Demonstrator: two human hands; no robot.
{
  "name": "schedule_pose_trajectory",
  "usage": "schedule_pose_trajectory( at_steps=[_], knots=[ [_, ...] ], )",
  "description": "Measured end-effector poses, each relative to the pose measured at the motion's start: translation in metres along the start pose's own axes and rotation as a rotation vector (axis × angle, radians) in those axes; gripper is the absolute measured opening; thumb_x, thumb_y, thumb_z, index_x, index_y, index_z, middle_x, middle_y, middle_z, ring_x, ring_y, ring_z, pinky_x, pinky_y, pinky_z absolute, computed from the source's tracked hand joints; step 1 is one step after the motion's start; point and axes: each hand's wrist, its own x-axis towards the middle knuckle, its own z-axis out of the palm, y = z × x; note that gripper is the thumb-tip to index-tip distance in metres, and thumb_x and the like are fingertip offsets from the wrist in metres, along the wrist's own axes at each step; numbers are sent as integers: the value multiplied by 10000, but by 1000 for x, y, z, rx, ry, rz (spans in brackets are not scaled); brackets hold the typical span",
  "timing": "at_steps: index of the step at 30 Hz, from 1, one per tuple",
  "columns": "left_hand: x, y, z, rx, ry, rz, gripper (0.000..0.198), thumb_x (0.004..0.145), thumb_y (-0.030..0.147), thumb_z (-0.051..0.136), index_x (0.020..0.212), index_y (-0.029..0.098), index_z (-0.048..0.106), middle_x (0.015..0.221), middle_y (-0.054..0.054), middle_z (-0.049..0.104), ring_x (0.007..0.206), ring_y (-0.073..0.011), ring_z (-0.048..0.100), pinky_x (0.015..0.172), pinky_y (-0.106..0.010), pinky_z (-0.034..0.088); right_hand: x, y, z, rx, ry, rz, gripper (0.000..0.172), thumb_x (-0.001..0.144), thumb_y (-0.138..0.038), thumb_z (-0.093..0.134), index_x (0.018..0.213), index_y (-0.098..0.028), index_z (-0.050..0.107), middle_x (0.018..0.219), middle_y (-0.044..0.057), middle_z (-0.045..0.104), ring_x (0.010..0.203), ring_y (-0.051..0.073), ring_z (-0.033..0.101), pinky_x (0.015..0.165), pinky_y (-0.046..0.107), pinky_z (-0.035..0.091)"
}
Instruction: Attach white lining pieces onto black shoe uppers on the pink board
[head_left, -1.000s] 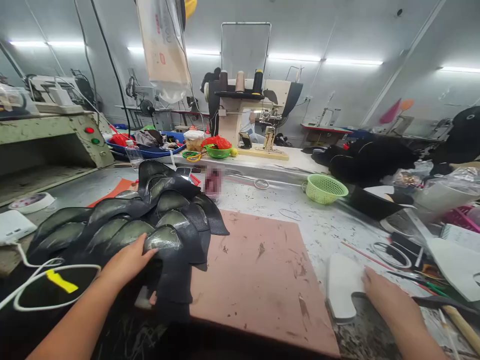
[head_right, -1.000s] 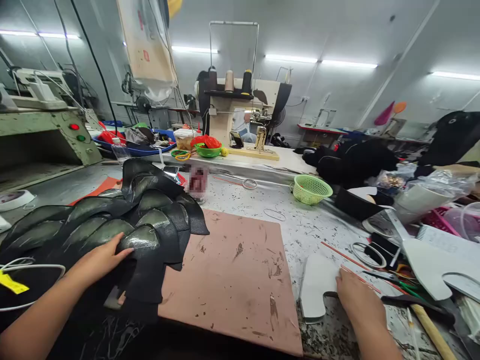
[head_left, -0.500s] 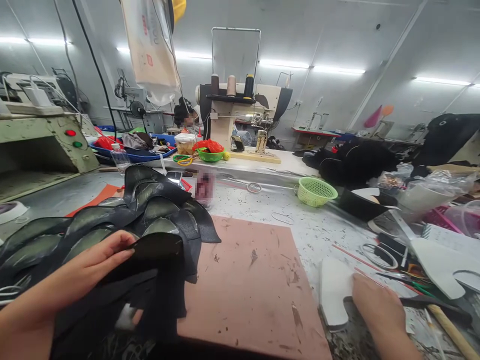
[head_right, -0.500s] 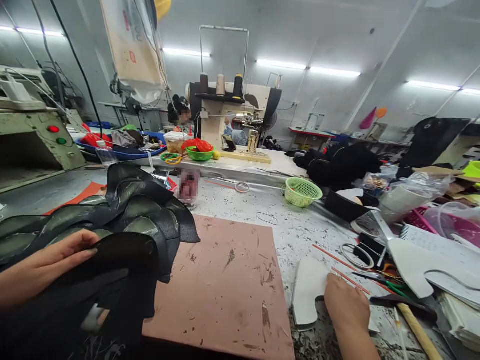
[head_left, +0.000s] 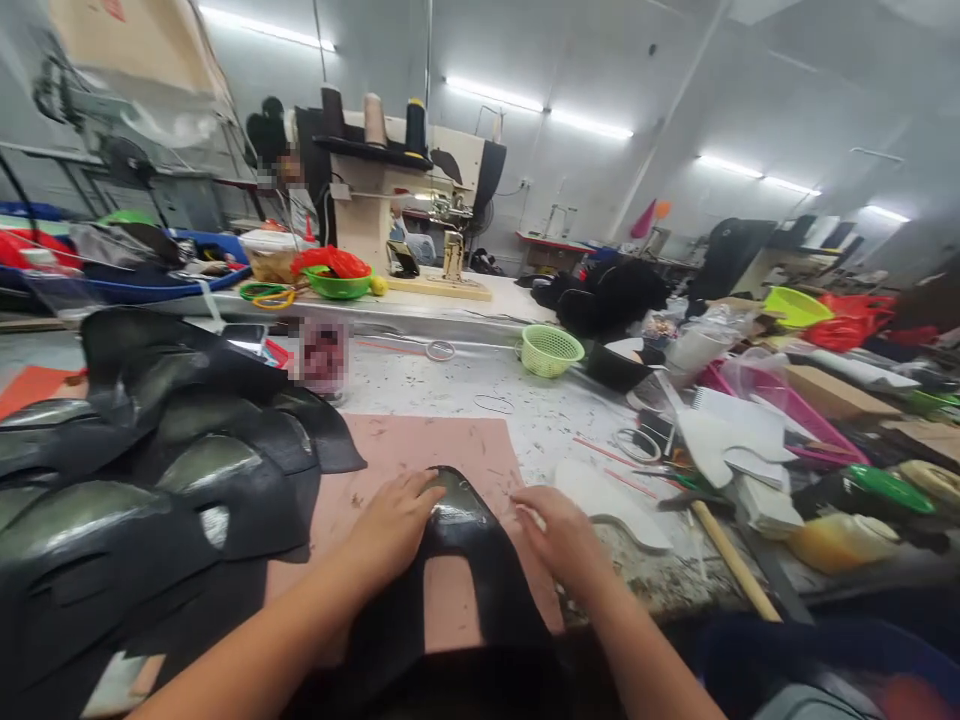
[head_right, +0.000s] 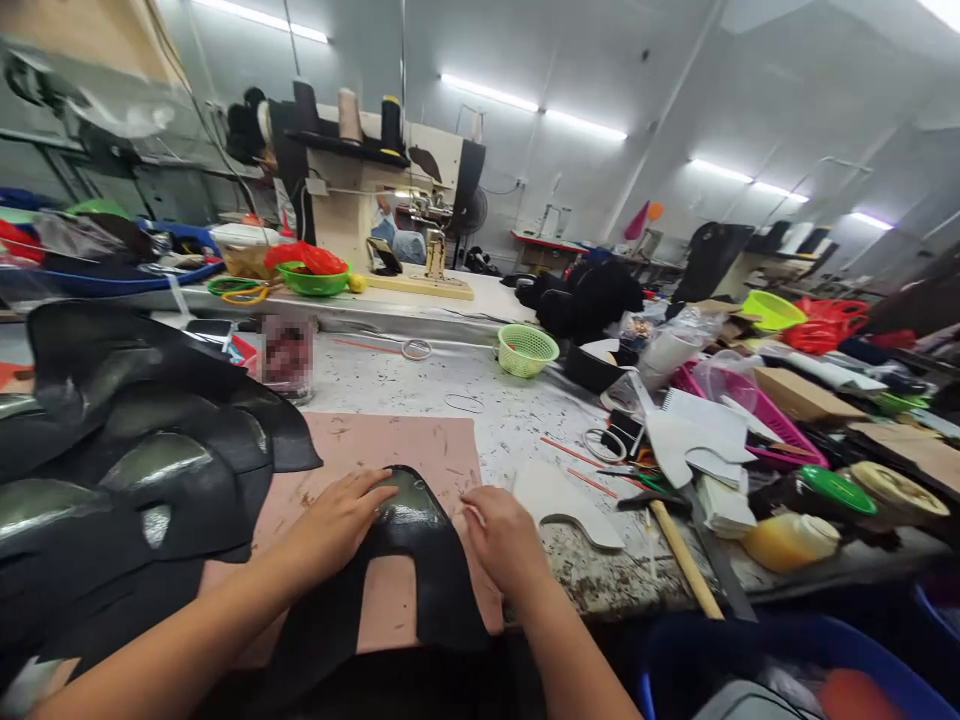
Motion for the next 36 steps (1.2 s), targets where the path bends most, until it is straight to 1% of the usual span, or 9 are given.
schedule_pose_trajectory(
  at_steps=[6,11,14,20,25,27,29,32,36],
  knots=[
    [10,7,4,22,-43,97,234,792,91,421,908,183,602,970,-74,568,930,-212,528,829,-358,435,7,-20,17,-170,-236,-52,164,794,-113,479,829,-185,622,812,31,640,771,160,587,666,254,455],
    [3,11,15,99,-19,62,252,792,58,403,914,188,581,959,-76,540,923,-216,503,798,-355,433,17,-33,22,-465,-331,-205,202,770,-40,440,737,-136,615,725,92,622,694,202,575,568,283,409],
    [-2,11,21,108,3,89,268,780,34,398,906,186,578,949,-84,535,922,-228,490,798,-361,422,25,-34,21,-448,-332,-257,196,736,-28,438,709,-132,602,711,99,617,685,202,560,566,282,385],
    [-3,9,13,81,0,118,284,780,48,394,930,215,567,972,-71,536,945,-217,483,801,-357,395,-3,-1,-23,-238,-213,61,124,658,-94,441,645,-178,531,644,9,563,611,131,498,563,224,340],
    [15,11,-9,48,-118,76,184,767,126,439,864,186,584,945,-73,561,923,-234,508,793,-378,387,-88,25,-65,-81,-607,393,196,670,-136,416,484,-185,457,517,-8,518,506,121,448,494,228,297],
    [28,10,-15,19,-103,66,165,780,145,427,827,176,583,909,-68,564,896,-223,515,779,-349,395,-117,28,-70,-3,-634,492,157,629,-92,434,623,-182,563,659,10,614,583,133,518,540,219,348],
    [42,9,-17,7,-74,62,177,803,162,402,824,172,577,889,-68,564,887,-217,516,780,-333,397,-133,29,-72,88,-639,557,313,589,-31,404,758,-191,614,732,6,651,640,132,565,572,200,378],
    [62,14,-18,-6,-59,93,190,816,171,384,836,164,573,898,-80,568,890,-222,514,786,-341,398,-133,27,-74,94,-689,593,351,598,-16,374,715,-202,648,583,-19,631,566,126,571,530,190,369],
    [84,43,-14,-19,-66,194,172,783,162,439,884,165,578,957,-87,573,918,-235,516,786,-354,398,-100,33,-77,55,-614,472,272,609,-47,441,652,-209,654,580,-25,622,564,121,540,532,198,341]
  ],
)
